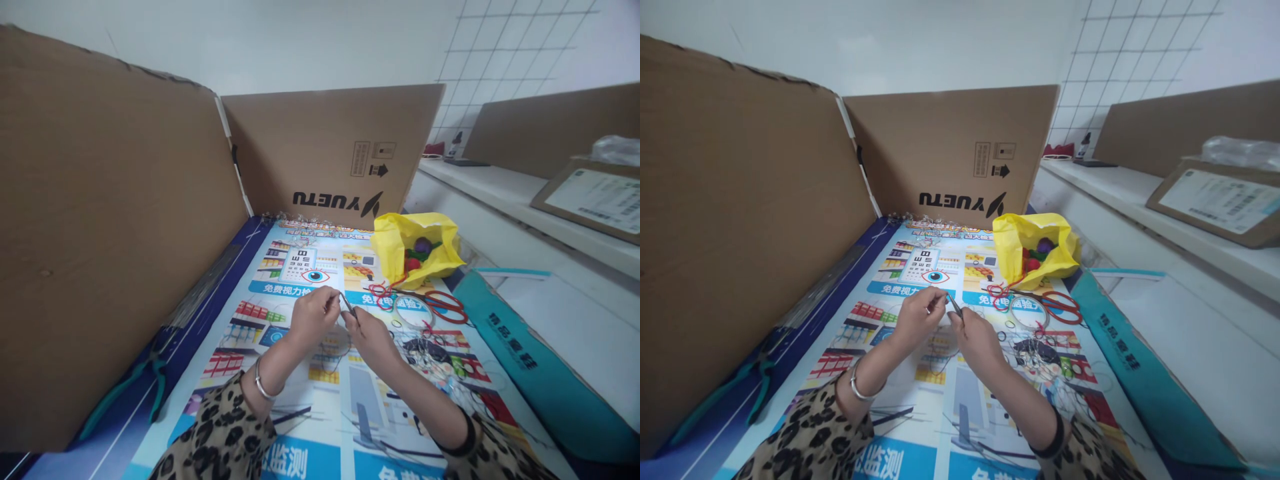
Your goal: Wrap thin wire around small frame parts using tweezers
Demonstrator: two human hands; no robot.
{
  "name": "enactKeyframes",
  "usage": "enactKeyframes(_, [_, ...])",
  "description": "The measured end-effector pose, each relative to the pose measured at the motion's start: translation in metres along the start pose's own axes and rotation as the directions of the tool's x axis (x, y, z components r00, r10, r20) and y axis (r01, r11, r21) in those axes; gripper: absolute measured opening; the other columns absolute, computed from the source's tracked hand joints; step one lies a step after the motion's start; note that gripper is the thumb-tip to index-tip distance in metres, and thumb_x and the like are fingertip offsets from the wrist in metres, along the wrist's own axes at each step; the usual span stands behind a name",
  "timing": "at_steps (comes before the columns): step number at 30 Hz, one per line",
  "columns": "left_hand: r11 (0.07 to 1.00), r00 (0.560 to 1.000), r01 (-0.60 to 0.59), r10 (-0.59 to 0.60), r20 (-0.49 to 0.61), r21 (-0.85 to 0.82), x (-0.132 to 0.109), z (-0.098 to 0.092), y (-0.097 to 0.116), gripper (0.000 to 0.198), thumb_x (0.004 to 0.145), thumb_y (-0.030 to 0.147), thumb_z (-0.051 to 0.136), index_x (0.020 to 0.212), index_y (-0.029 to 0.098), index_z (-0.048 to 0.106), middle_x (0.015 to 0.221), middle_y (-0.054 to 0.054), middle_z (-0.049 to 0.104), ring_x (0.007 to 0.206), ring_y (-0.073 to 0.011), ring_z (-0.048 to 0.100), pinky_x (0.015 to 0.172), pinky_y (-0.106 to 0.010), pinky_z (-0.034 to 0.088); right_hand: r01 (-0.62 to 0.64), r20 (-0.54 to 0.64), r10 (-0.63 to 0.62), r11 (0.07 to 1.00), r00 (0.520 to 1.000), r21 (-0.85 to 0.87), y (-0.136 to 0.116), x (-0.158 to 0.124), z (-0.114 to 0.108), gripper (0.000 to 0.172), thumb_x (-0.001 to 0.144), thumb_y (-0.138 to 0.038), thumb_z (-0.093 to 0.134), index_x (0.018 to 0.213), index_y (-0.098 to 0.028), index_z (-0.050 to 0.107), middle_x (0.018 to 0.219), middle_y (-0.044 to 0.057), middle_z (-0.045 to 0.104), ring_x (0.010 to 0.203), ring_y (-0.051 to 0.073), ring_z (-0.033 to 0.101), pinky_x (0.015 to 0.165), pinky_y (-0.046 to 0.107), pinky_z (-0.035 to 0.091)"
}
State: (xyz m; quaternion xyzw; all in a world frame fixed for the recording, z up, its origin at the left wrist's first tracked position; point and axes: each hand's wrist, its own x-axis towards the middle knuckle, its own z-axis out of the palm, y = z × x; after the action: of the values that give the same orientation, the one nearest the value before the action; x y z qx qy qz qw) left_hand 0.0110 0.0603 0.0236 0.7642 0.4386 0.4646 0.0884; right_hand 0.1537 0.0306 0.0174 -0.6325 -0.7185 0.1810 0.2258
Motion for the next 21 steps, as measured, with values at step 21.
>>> enactKeyframes(21, [0.895,0.929,-0.294,0.184,0.322,0.335,0.013,-0.03,-0.005,0.017,0.082,0.015,0.041,0.086,0.021,0.056,0.076,0.001,0.065,0.069,-0.0145,0.06,0.06,-0.024,0.039,0.059,0.168,0.004,0.927,0.986,-0.371,-0.001,0.005,-0.025,0.038,0.088,-0.047,0.03,0.084,-0.02,0.056,0.078,0.007,0.066,0.072,0.02,0.061,0.054,0.025,0.028])
